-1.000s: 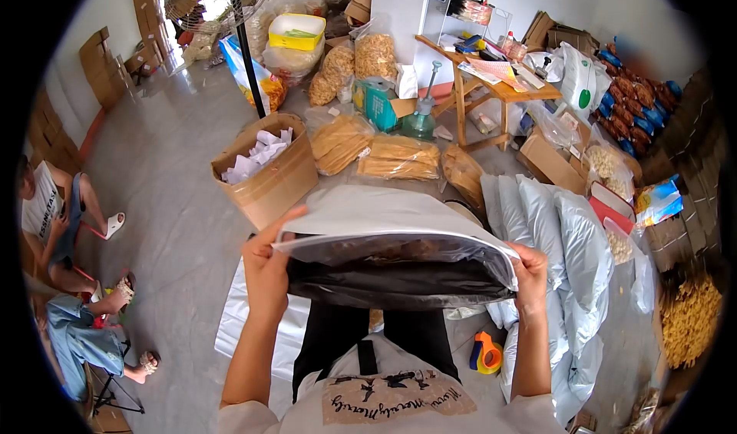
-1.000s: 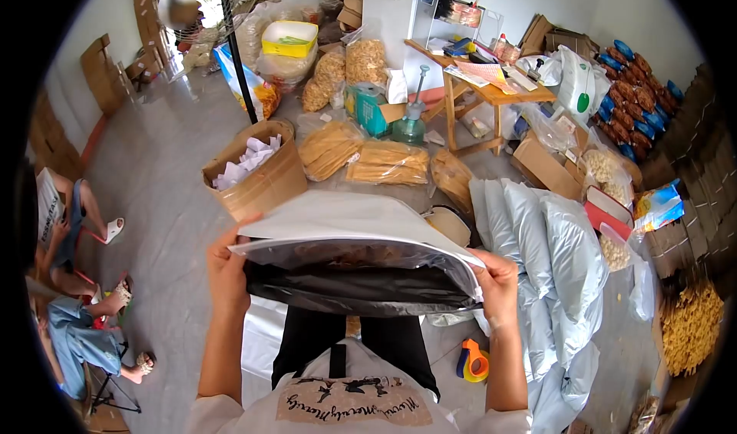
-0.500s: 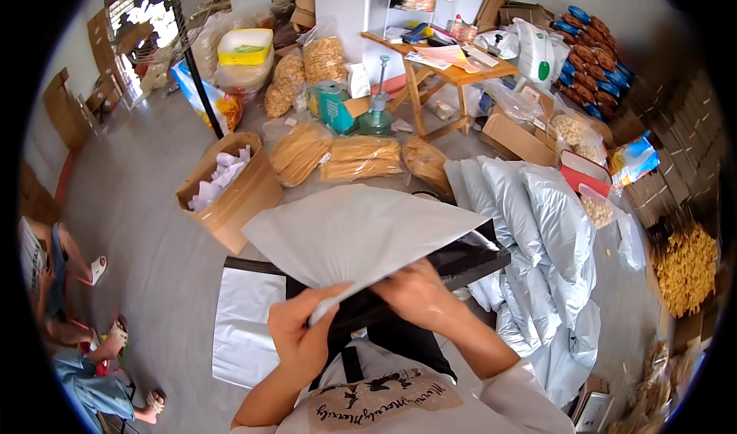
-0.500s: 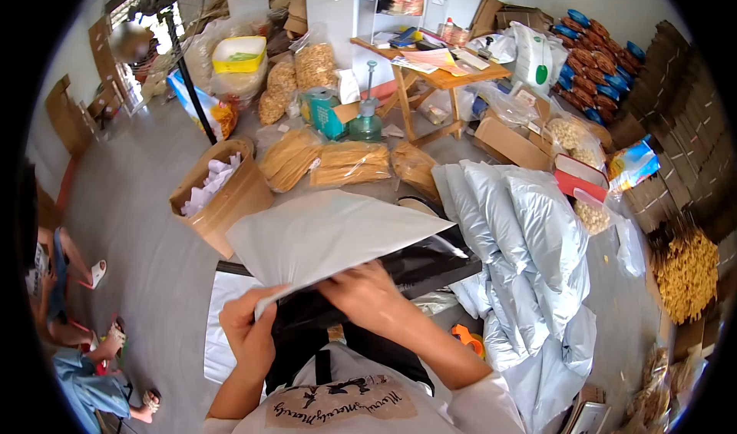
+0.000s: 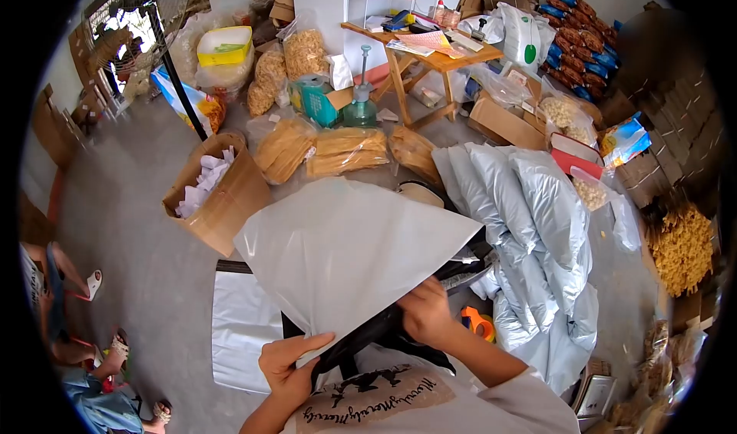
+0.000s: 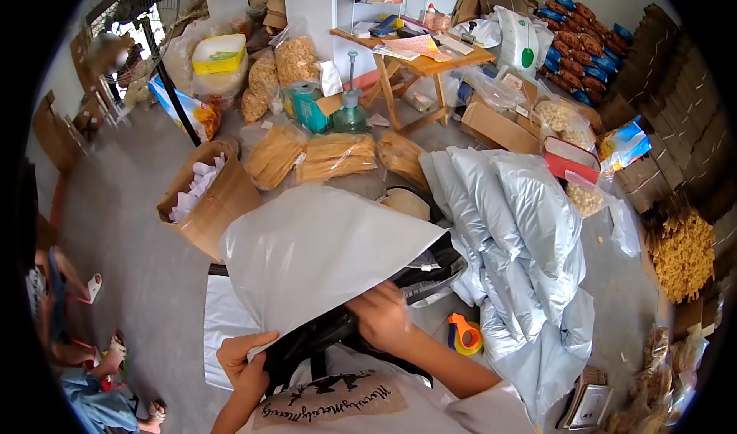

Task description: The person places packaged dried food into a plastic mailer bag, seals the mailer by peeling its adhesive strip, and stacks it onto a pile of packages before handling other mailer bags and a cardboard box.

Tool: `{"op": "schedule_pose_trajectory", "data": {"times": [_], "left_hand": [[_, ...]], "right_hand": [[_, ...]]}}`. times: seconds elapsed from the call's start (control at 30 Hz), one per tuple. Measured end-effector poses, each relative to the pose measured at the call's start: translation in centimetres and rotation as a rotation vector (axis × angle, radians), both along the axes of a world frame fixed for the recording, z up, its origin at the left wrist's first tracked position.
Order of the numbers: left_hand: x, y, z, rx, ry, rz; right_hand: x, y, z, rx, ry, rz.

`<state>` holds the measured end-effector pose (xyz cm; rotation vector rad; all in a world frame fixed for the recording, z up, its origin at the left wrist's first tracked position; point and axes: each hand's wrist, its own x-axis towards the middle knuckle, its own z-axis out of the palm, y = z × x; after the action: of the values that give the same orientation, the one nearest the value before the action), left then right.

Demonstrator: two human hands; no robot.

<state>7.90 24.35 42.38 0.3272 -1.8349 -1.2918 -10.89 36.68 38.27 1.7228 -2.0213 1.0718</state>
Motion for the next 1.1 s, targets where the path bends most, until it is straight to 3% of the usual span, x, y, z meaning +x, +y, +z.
{"op": "schedule_pose_trajectory", "data": {"times": [0.1,0.23,0.33,0.43,0.53,0.63,0.7,0.77,0.83,0.9,0.97,1.0,1.07,1.1], "left_hand": [[-0.1,0.1,0.7,0.027,-0.100,-0.156],[0.3,-0.1,-0.2,-0.036,-0.154,-0.334],[0.8,0.1,-0.4,-0.051,-0.175,-0.373],[1.7,0.3,-0.4,0.004,-0.179,-0.286],[2.9,-0.3,-0.2,0.031,-0.228,-0.179],[3.8,-0.8,0.0,0.097,-0.118,0.115],[4.7,-1.4,0.5,0.172,-0.122,0.191],[5.1,-2.0,0.8,0.164,-0.137,0.267],[5.3,-2.3,0.9,0.187,-0.145,0.290],[5.4,-2.5,1.3,0.238,-0.127,0.313],[5.8,-2.8,1.2,0.223,-0.131,0.302],[6.0,-2.9,1.0,0.209,-0.131,0.291],[6.1,-2.9,0.8,0.196,-0.138,0.297],[6.2,-3.0,0.7,0.184,-0.150,0.309]], "right_hand": [[-1.2,0.7,-0.3,0.053,0.131,-0.177],[-2.8,-0.1,-2.4,0.166,-0.120,-0.123],[-3.4,-1.5,-2.0,0.238,0.081,-0.090],[-4.5,-2.8,-2.7,-0.006,0.143,-0.099],[-5.2,-2.8,-2.6,-0.004,0.186,-0.117],[-3.1,0.2,3.2,0.562,-0.035,-0.121],[-2.2,2.2,5.9,0.666,-0.121,-0.132],[-2.7,4.2,7.6,0.332,-0.512,0.398],[-3.8,6.7,8.6,0.110,-0.987,0.765],[-6.2,9.5,8.1,-0.085,-1.027,0.299],[-7.6,7.9,7.6,-0.197,-0.927,-0.328],[-10.2,7.7,4.9,-0.093,-0.505,-0.424],[-10.5,6.8,3.3,0.238,-0.346,-0.509],[-9.9,5.9,3.3,0.238,-0.344,-0.506]]}}
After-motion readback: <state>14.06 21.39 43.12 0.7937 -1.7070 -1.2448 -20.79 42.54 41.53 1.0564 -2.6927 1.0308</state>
